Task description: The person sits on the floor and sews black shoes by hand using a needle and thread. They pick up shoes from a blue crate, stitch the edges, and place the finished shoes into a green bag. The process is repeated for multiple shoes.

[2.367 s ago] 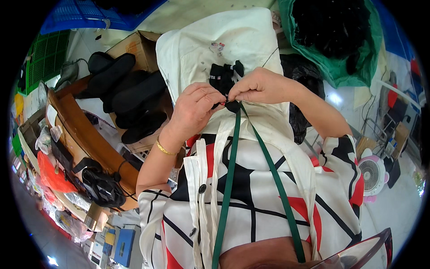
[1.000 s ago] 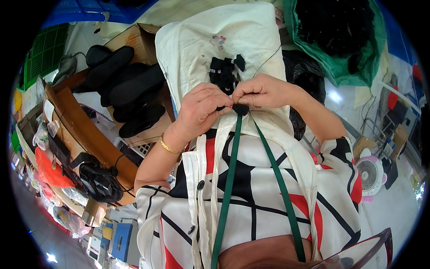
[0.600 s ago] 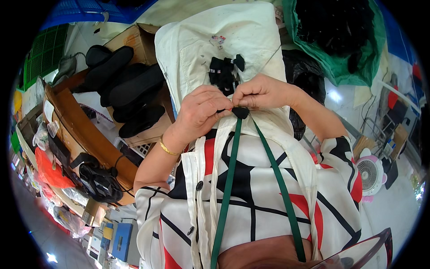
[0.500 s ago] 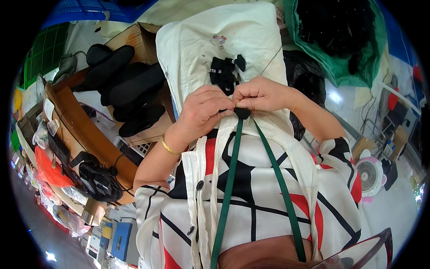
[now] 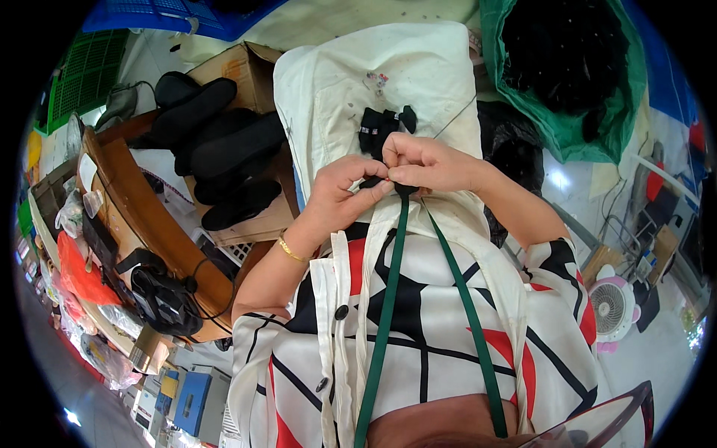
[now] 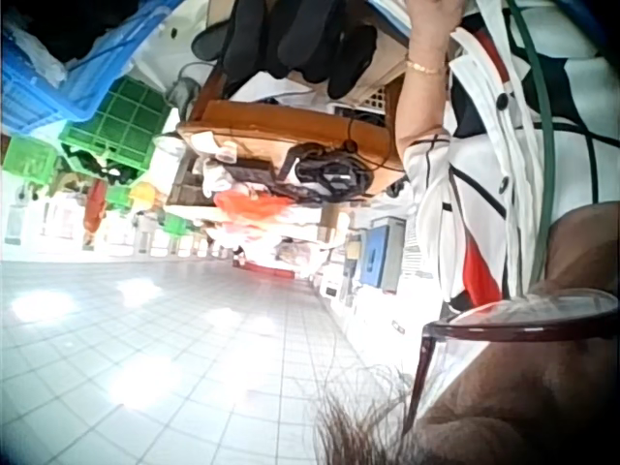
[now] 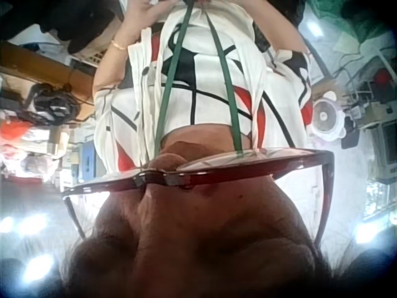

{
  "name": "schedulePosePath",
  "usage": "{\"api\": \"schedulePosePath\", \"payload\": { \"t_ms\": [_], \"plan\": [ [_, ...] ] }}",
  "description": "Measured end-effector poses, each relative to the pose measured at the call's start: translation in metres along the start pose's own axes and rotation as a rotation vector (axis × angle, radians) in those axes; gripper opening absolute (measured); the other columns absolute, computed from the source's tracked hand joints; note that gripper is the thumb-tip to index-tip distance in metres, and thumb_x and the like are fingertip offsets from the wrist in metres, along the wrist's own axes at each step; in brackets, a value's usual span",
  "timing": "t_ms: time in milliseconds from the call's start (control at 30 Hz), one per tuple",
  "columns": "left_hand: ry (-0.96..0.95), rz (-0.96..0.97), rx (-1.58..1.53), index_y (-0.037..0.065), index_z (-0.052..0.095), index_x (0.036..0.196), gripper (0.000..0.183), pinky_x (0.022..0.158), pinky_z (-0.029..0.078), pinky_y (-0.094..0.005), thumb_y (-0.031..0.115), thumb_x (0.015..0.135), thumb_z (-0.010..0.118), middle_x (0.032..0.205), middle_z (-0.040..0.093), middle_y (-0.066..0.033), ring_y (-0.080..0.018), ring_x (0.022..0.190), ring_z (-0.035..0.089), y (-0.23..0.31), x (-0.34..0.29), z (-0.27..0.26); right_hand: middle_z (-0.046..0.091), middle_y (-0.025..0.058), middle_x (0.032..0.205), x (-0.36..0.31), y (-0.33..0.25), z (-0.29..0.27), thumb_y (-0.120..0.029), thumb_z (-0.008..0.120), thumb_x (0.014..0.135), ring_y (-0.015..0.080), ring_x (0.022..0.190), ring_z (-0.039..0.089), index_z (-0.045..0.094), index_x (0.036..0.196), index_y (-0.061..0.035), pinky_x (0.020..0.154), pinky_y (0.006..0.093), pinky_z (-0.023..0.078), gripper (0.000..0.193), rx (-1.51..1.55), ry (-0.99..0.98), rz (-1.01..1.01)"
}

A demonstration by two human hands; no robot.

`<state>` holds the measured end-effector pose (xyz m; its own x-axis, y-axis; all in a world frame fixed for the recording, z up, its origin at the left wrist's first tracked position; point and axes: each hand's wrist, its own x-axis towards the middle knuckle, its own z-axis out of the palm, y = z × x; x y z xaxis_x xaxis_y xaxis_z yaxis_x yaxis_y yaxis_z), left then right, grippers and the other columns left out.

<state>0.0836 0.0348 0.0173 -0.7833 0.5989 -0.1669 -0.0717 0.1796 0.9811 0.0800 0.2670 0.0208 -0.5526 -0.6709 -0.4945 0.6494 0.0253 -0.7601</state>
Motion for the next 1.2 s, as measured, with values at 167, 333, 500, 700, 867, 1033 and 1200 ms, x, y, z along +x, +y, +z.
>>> {"api": "schedulePosePath", "payload": {
  "t_ms": [167, 333, 500, 700, 867, 1033, 1200],
  "plan": [
    [0.038, -0.135, -0.025, 0.001, 0.068, 0.101, 0.017, 0.078, 0.049, -0.0254, 0.008, 0.087, 0.072, 0.092, 0.07, -0.0052, -0.0107, 0.085, 0.063, -0.004, 0.001, 0.006, 0.061, 0.0005, 0.081, 0.001, -0.001, 0.001, -0.023, 0.061, 0.093, 0.0102, 0.069, 0.058, 0.054, 0.102, -0.0082, 0.062, 0.0255, 0.046, 0.019, -0.178, 0.109, -0.059],
    [0.092, -0.276, 0.102, 0.001, 0.069, 0.102, 0.019, 0.074, 0.051, -0.0262, 0.008, 0.085, 0.073, 0.091, 0.071, -0.0055, -0.0116, 0.083, 0.064, -0.01, 0.004, 0.007, 0.063, 0.0046, 0.082, 0.005, -0.001, -0.001, -0.025, 0.067, 0.087, 0.0204, 0.073, 0.062, 0.064, 0.091, -0.0118, 0.064, 0.0339, 0.05, 0.015, -1.063, 0.365, -0.464],
    [0.141, -0.019, 0.312, 0.003, 0.071, 0.094, 0.018, 0.069, 0.052, -0.0351, 0.008, 0.077, 0.074, 0.084, 0.069, -0.0135, -0.0287, 0.076, 0.066, -0.004, 0.008, 0.008, 0.052, 0.0001, 0.07, 0.014, 0.005, 0.007, -0.02, 0.068, 0.074, 0.0178, 0.07, 0.059, 0.062, 0.079, -0.0135, 0.052, 0.0309, 0.048, 0.011, -1.444, 0.363, -0.758],
    [0.184, 0.06, 0.331, 0.006, 0.07, 0.091, 0.016, 0.07, 0.052, -0.0391, 0.005, 0.075, 0.073, 0.083, 0.068, -0.0129, -0.0327, 0.078, 0.065, -0.019, 0.006, 0.01, 0.05, -0.0002, 0.07, 0.01, -0.022, 0.038, -0.01, 0.064, 0.077, 0.0116, 0.063, 0.055, 0.06, 0.078, -0.0098, 0.05, 0.0257, 0.047, 0.005, -1.365, 0.366, -1.189],
    [0.231, 0.053, 0.336, 0.008, 0.069, 0.095, 0.015, 0.072, 0.052, -0.0401, 0.015, 0.082, 0.07, 0.085, 0.068, -0.0131, -0.0328, 0.081, 0.065, -0.025, 0.005, 0.008, 0.064, 0.0045, 0.085, 0.0, -0.012, 0.021, -0.014, 0.05, 0.102, 0.0116, 0.064, 0.063, 0.056, 0.102, -0.0049, 0.054, 0.0272, 0.049, 0.011, 0.161, 0.269, -0.231],
    [0.31, 0.154, 0.433, 0.006, 0.068, 0.09, 0.012, 0.068, 0.052, -0.0396, 0.013, 0.081, 0.071, 0.081, 0.066, -0.0127, -0.0318, 0.076, 0.064, -0.026, -0.001, -0.006, 0.042, -0.0029, 0.064, -0.077, -0.034, -0.051, -0.009, 0.054, 0.099, 0.0099, 0.05, 0.038, 0.056, 0.1, -0.005, 0.043, 0.0247, 0.035, 0.005, 0.54, 0.819, -0.517],
    [0.479, 0.012, 0.473, 0.004, 0.069, 0.087, 0.01, 0.066, 0.052, -0.0351, 0.01, 0.079, 0.07, 0.08, 0.067, -0.0137, -0.0301, 0.072, 0.064, -0.044, -0.023, -0.042, 0.031, 0.0015, 0.06, -0.232, -0.026, -0.236, 0.003, 0.047, 0.093, 0.0137, 0.049, 0.035, 0.034, 0.069, -0.0072, 0.095, 0.0427, 0.053, 0.029, 0.775, 0.984, -1.198]
  ]
}}
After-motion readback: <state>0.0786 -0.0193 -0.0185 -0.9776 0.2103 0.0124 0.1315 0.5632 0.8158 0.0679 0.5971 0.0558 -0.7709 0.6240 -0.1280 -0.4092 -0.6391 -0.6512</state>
